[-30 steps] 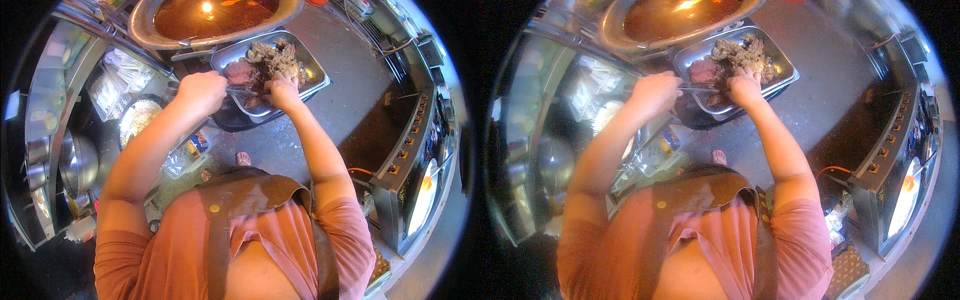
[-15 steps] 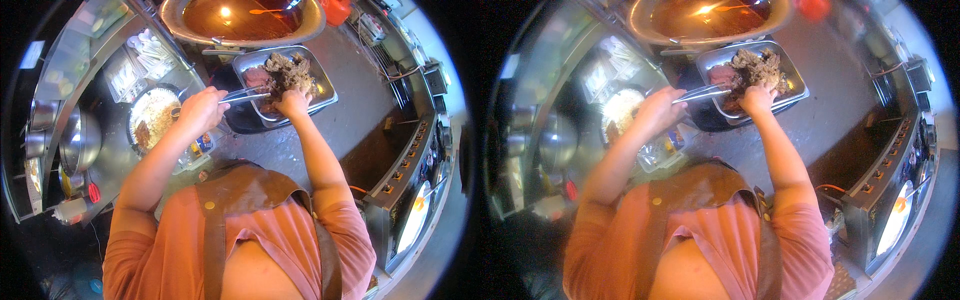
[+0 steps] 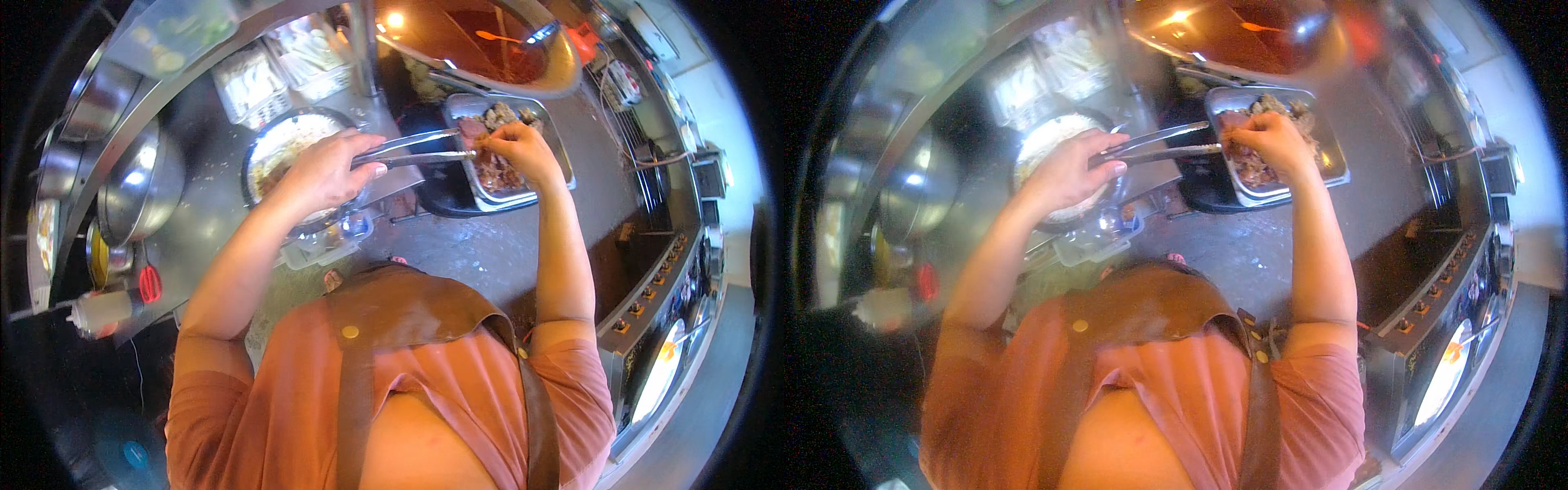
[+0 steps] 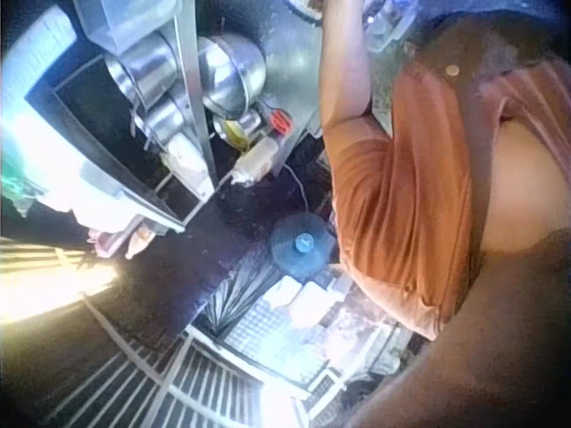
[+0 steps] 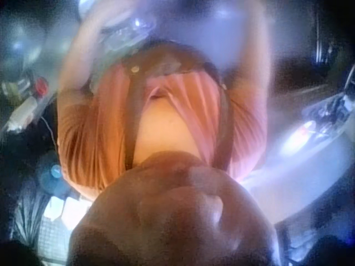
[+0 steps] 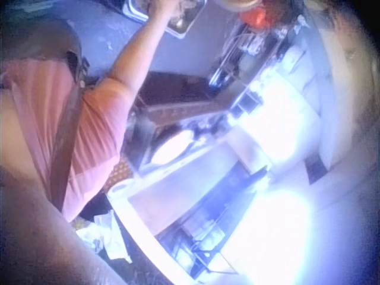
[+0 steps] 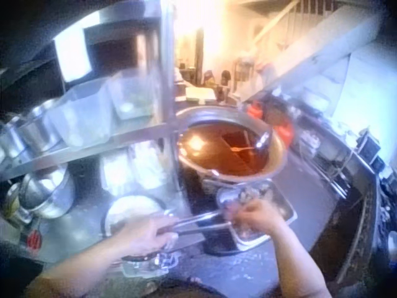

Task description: The person assembles a meal in a disposable foil bowl by layering rice, cooked meat, and various toppings. They use tongs to place the meat and a spoon to add sauces and condiments, then wrap the bowl in plastic film.

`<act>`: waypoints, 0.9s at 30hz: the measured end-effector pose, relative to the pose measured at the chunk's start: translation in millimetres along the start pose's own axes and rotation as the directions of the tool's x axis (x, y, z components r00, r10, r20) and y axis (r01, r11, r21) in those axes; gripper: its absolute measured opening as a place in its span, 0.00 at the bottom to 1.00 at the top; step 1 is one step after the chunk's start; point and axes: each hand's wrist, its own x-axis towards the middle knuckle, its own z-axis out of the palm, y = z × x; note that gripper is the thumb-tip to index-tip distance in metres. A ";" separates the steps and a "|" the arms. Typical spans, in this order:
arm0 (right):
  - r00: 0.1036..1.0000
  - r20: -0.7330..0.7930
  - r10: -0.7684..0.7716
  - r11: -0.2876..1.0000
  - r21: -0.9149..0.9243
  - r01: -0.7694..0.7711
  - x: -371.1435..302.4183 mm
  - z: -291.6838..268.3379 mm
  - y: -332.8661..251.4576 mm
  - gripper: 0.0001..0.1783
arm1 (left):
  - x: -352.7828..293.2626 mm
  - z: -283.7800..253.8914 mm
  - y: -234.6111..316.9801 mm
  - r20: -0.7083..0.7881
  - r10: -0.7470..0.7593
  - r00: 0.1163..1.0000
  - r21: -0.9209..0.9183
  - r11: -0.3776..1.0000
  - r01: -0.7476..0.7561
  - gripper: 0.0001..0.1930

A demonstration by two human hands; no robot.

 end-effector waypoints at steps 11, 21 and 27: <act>0.535 -0.020 -0.844 0.497 -0.403 0.769 31.0 159.0 -105.0 0.05 | -78.8 -125.7 -92.4 -0.013 0.241 0.970 0.578 0.794 -0.189 0.13; 0.636 0.059 -0.769 0.524 -0.510 0.682 7.4 266.1 -110.8 0.08 | -97.1 -132.9 -125.8 0.152 0.448 0.881 0.831 0.424 -0.359 0.18; 0.611 -0.090 -0.786 0.574 -0.474 0.668 6.0 269.7 -92.8 0.14 | -98.2 -147.6 -82.5 -0.007 0.137 0.991 0.758 0.647 -0.084 0.18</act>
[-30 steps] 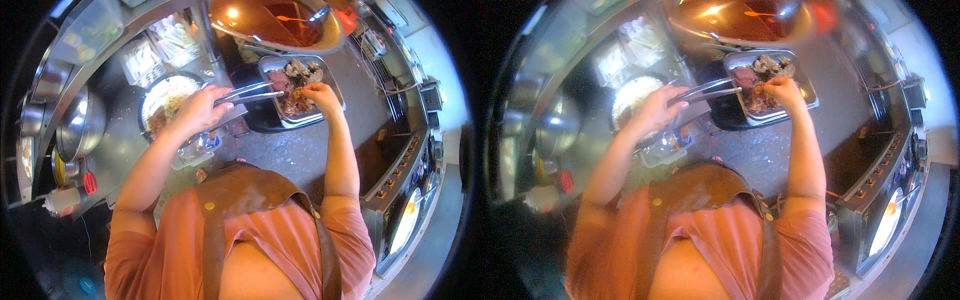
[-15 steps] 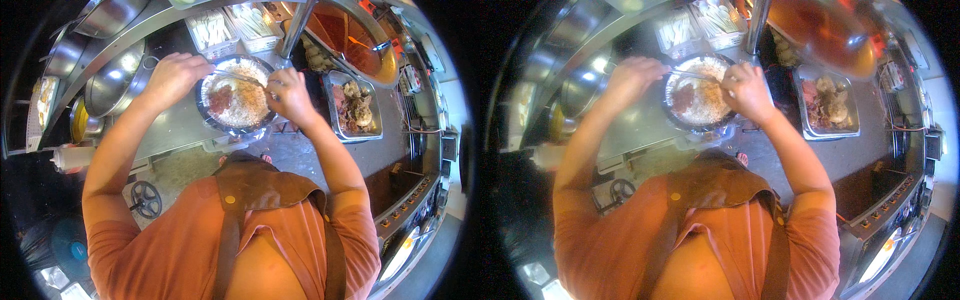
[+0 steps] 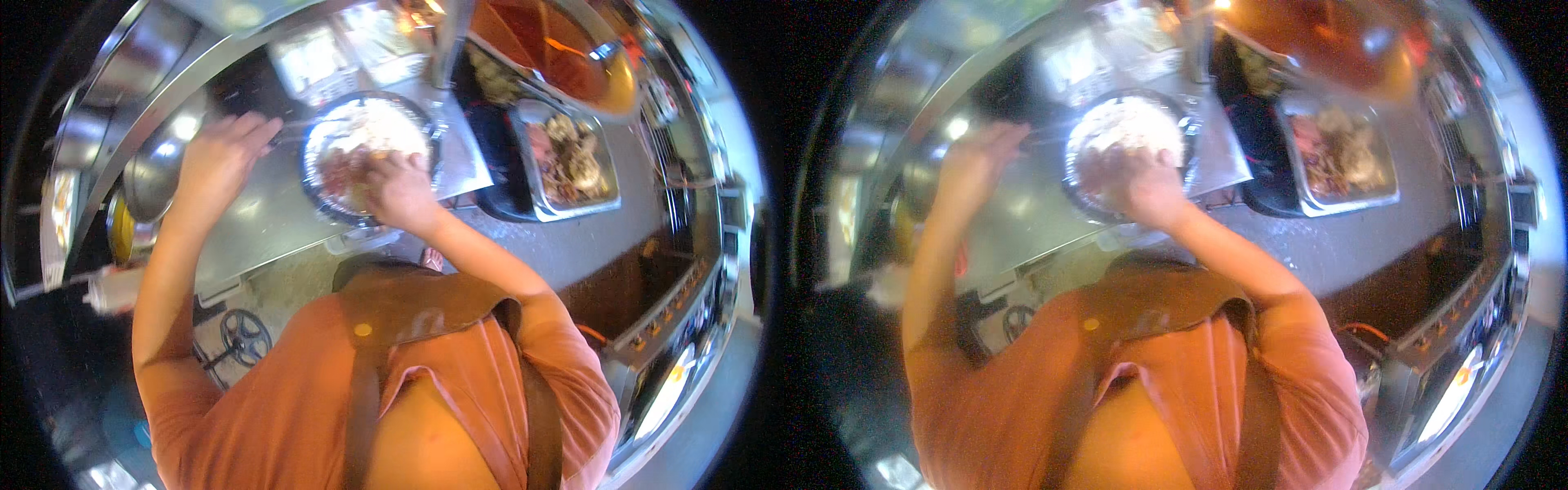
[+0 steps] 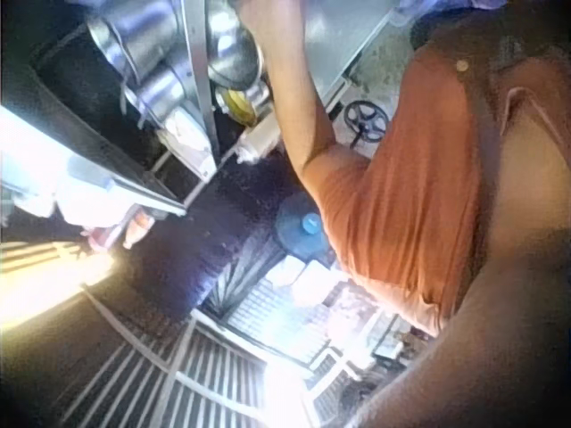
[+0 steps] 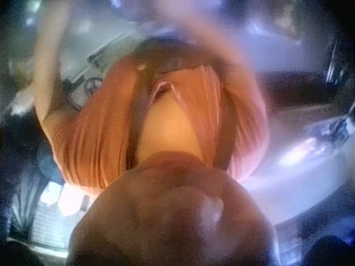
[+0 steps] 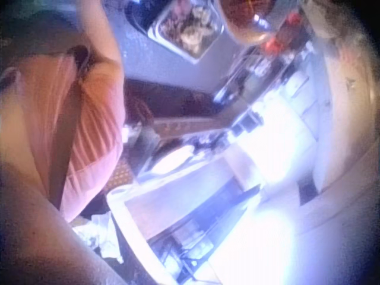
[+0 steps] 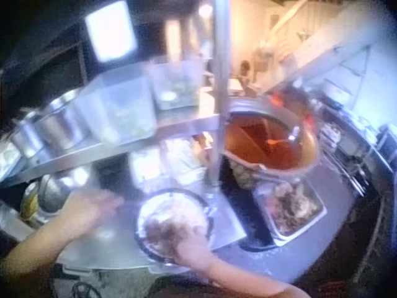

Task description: The person assembles a meal in a disposable foil bowl by layering rice, cooked meat, and various toppings. They use tongs to place the meat and a spoon to add sauces and condiments, then wrap the bowl in plastic film.

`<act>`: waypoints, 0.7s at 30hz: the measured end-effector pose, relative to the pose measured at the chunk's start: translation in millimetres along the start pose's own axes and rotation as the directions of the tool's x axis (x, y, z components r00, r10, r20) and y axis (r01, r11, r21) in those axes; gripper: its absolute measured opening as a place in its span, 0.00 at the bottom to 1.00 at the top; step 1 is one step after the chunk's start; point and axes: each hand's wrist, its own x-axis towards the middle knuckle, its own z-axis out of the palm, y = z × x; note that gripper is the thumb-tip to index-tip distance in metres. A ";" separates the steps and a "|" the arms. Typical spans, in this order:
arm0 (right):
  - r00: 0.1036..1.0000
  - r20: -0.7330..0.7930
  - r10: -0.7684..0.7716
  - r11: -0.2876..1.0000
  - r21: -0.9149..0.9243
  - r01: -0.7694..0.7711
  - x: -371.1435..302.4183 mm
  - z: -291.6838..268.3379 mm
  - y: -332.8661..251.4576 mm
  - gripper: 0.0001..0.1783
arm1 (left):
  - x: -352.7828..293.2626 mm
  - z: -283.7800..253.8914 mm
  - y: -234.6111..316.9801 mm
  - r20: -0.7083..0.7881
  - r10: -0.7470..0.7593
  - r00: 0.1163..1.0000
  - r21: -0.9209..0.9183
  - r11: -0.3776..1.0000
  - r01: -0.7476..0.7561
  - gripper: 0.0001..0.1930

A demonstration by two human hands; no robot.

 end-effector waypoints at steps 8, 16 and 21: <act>0.953 -0.127 0.274 0.960 -0.027 -0.279 -69.4 -87.9 61.6 0.06 | 36.9 -15.0 50.5 0.090 -0.067 0.994 -0.151 0.985 0.080 0.19; 0.502 -0.212 0.838 0.418 -0.341 -0.842 -175.8 -176.9 211.8 0.10 | 198.2 27.7 209.0 0.121 0.162 0.979 -0.281 0.952 -0.123 0.11; 0.355 -0.087 0.931 0.288 -0.422 -0.859 -182.6 -161.7 243.7 0.13 | 265.0 60.9 288.1 0.328 0.231 0.916 -0.268 0.953 -0.144 0.11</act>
